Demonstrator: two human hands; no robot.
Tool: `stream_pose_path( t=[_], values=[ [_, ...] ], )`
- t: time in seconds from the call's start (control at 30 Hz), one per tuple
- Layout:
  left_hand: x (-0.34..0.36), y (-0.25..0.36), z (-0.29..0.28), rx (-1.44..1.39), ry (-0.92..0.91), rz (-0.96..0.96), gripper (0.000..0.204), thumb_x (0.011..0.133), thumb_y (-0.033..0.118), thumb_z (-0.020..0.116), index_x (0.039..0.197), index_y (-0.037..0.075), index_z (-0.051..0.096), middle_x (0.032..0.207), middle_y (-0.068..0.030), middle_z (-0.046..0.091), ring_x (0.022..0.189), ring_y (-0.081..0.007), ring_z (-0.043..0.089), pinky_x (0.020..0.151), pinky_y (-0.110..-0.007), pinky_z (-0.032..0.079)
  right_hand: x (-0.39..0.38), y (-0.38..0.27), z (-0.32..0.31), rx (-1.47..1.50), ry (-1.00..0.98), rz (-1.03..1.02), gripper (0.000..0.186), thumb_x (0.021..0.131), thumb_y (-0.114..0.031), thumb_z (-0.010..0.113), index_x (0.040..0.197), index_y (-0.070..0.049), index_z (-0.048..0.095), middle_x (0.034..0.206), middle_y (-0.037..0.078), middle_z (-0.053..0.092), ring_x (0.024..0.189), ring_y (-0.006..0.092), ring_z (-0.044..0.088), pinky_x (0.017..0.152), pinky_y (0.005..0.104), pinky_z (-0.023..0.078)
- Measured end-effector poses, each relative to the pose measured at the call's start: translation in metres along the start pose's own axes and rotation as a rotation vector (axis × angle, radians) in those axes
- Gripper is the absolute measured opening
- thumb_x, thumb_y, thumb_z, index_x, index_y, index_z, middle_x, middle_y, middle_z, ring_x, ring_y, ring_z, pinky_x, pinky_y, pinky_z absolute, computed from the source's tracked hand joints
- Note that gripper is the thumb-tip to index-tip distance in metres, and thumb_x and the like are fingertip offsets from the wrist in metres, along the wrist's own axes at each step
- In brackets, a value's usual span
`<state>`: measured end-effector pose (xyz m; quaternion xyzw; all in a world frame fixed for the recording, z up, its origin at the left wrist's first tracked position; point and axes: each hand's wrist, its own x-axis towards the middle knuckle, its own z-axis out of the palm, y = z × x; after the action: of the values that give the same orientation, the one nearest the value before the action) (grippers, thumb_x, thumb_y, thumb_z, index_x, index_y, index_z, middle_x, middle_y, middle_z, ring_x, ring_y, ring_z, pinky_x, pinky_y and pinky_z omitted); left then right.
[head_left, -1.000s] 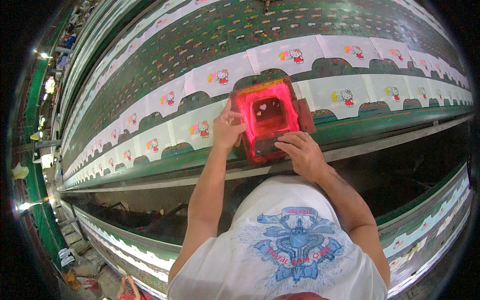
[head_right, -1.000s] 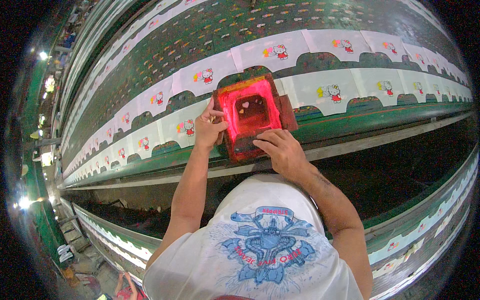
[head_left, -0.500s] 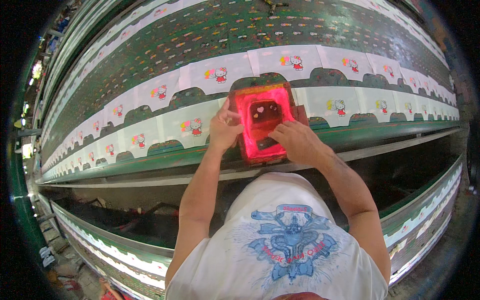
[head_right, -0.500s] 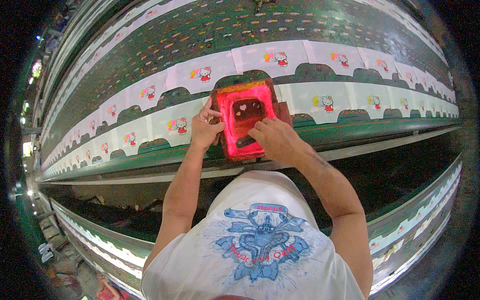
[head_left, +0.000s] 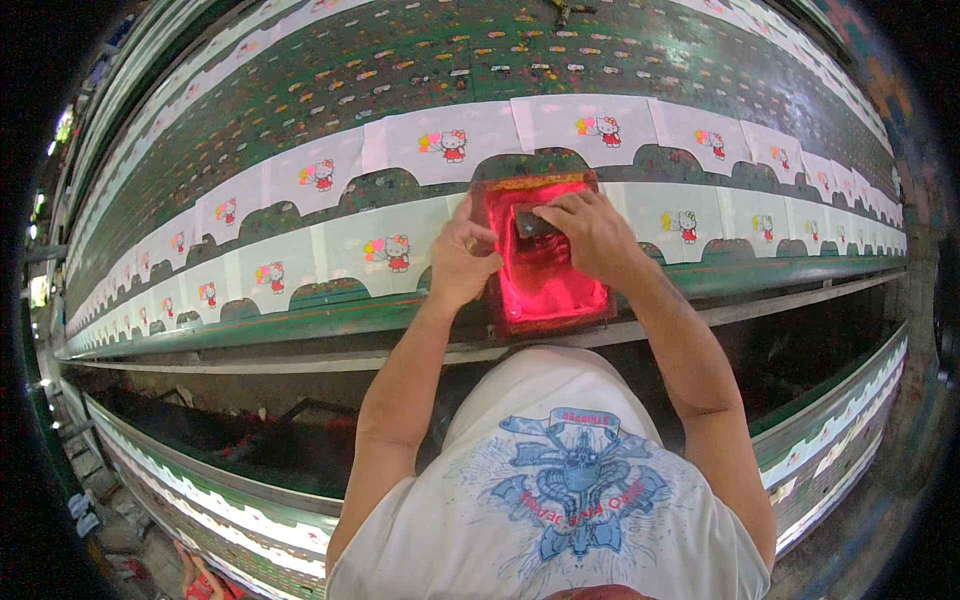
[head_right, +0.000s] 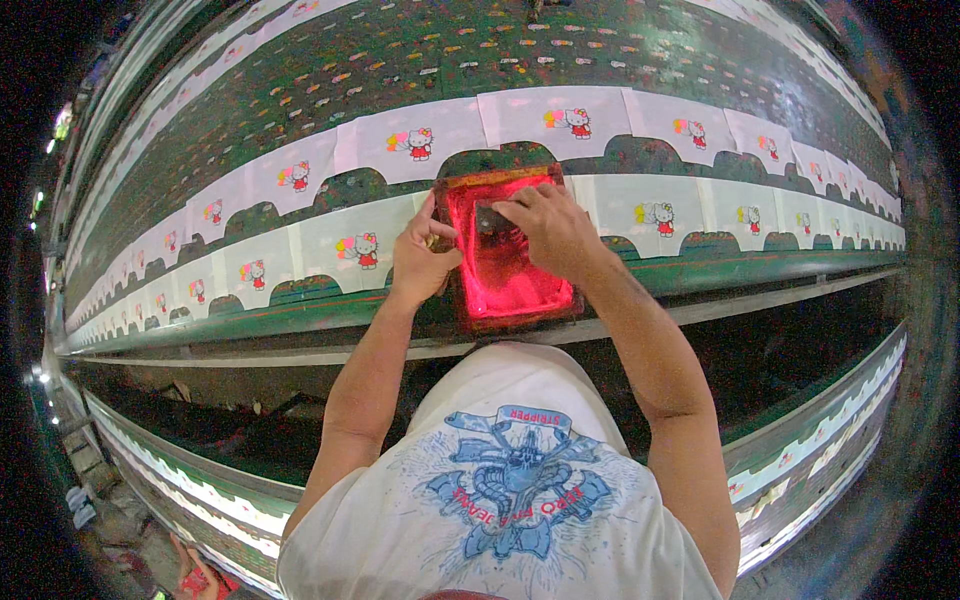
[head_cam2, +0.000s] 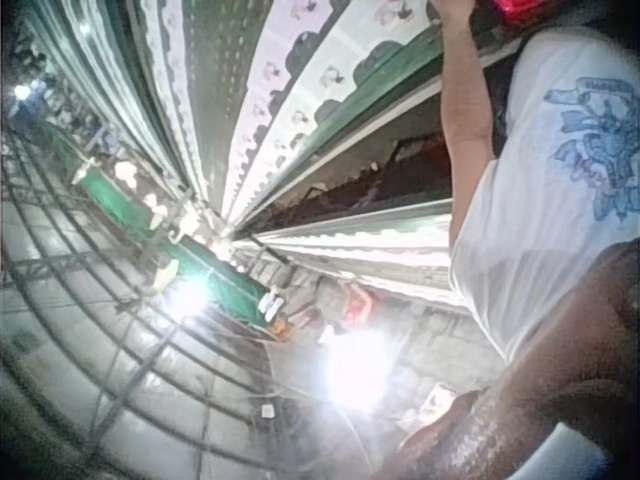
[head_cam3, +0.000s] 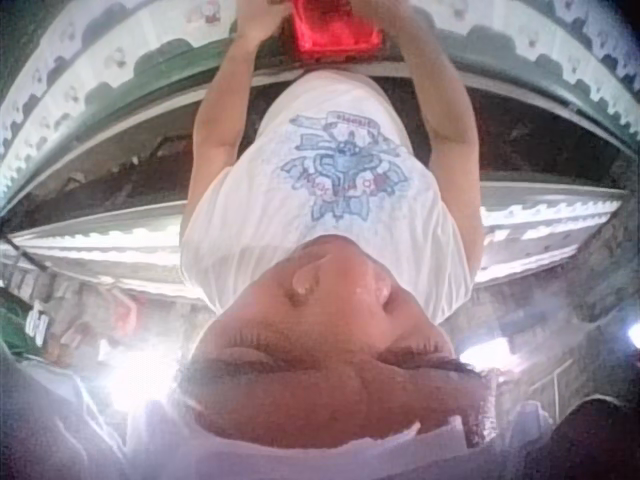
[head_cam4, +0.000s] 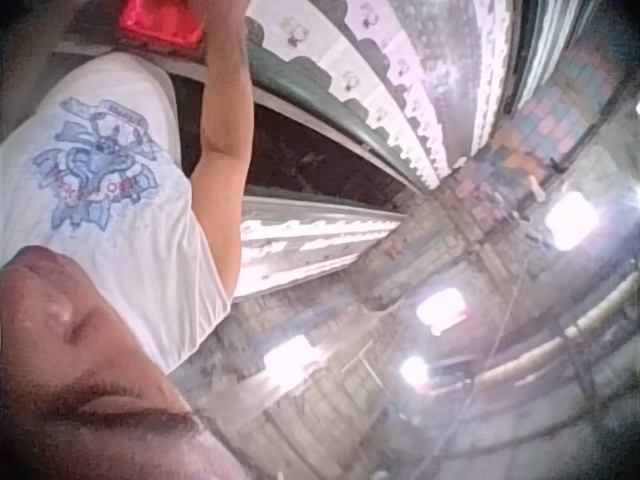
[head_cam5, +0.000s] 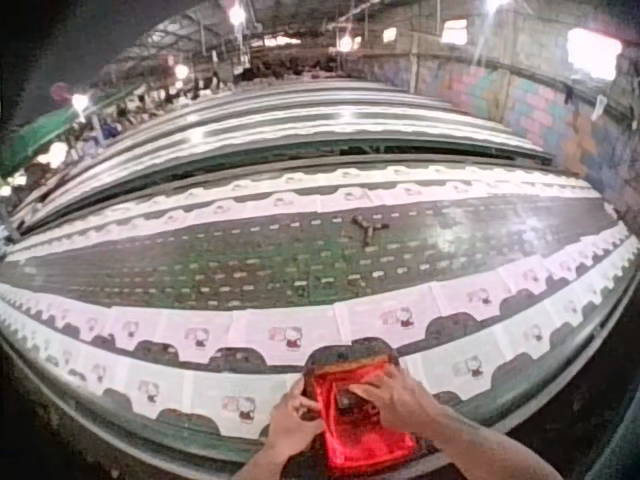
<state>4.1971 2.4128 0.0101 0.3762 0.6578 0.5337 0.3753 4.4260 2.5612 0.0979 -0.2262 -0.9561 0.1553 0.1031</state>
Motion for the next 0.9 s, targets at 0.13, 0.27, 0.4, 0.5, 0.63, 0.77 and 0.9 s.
stream_pose_path(
  t=[0.13,0.27,0.4,0.5,0.63,0.77,0.9],
  values=[
    [-0.001,0.004,-0.001,0.093,-0.006,-0.017,0.021,0.076,0.0,0.089,0.095,0.003,0.08,0.181,-0.0294,0.045,0.164,-0.0397,0.049,0.127,-0.045,0.049,-0.031,-0.025,0.008,-0.005,-0.01,-0.003,0.06,0.087,0.002,0.072,0.145,-0.011,0.075,0.14,0.013,0.071,0.129,0.0383,0.065,0.112,0.0527,0.052],
    [-0.005,0.012,0.0,0.11,0.0,0.012,0.021,0.079,0.0,0.088,0.097,0.004,0.079,0.182,-0.0305,0.042,0.165,-0.0384,0.049,0.12,-0.043,0.056,-0.064,-0.049,0.01,-0.016,-0.043,-0.013,0.057,0.09,-0.006,0.073,0.147,-0.012,0.074,0.141,0.013,0.069,0.128,0.0363,0.064,0.111,0.0554,0.052],
    [-0.003,0.011,-0.002,0.06,-0.025,-0.002,0.023,0.081,-0.002,0.087,0.101,0.004,0.078,0.181,-0.0334,0.039,0.166,-0.0394,0.048,0.114,-0.043,0.062,-0.089,-0.067,0.007,0.008,-0.1,0.002,0.056,0.093,-0.009,0.072,0.148,-0.011,0.072,0.142,0.015,0.068,0.131,0.0369,0.064,0.113,0.0558,0.052],
    [-0.002,0.009,0.0,0.02,-0.036,0.009,0.025,0.081,-0.003,0.086,0.104,0.004,0.078,0.18,-0.0353,0.04,0.166,-0.0409,0.047,0.113,-0.043,0.063,-0.102,-0.074,0.008,0.017,-0.13,0.027,0.055,0.093,-0.01,0.073,0.147,-0.01,0.072,0.144,0.014,0.068,0.135,0.0369,0.063,0.115,0.0557,0.052],
    [-0.002,0.004,0.0,0.024,-0.024,0.035,0.026,0.081,-0.003,0.086,0.104,0.005,0.078,0.179,-0.0363,0.041,0.166,-0.0419,0.046,0.118,-0.046,0.06,-0.109,-0.077,0.003,0.023,-0.225,0.021,0.051,0.097,-0.022,0.078,0.146,-0.01,0.072,0.147,0.014,0.067,0.139,0.0367,0.061,0.118,0.0556,0.051],
    [-0.005,0.006,0.002,0.052,-0.003,0.077,0.026,0.079,-0.002,0.087,0.103,0.006,0.08,0.177,-0.0368,0.043,0.162,-0.0413,0.052,0.119,-0.048,0.059,-0.105,-0.077,-0.004,0.016,-0.196,-0.001,0.066,0.098,-0.045,0.082,0.151,-0.007,0.07,0.158,0.016,0.064,0.152,0.0389,0.054,0.126,0.0565,0.045],
    [-0.014,0.01,0.003,0.099,0.03,0.255,0.028,0.075,-0.001,0.088,0.102,0.007,0.082,0.175,-0.0373,0.047,0.153,-0.0419,0.059,0.119,-0.049,0.056,-0.079,-0.077,0.001,-0.153,-0.16,-0.01,0.082,0.101,-0.061,0.075,0.16,-0.005,0.064,0.172,0.018,0.055,0.167,0.0412,0.04,0.134,0.0577,0.036]
  ],
)
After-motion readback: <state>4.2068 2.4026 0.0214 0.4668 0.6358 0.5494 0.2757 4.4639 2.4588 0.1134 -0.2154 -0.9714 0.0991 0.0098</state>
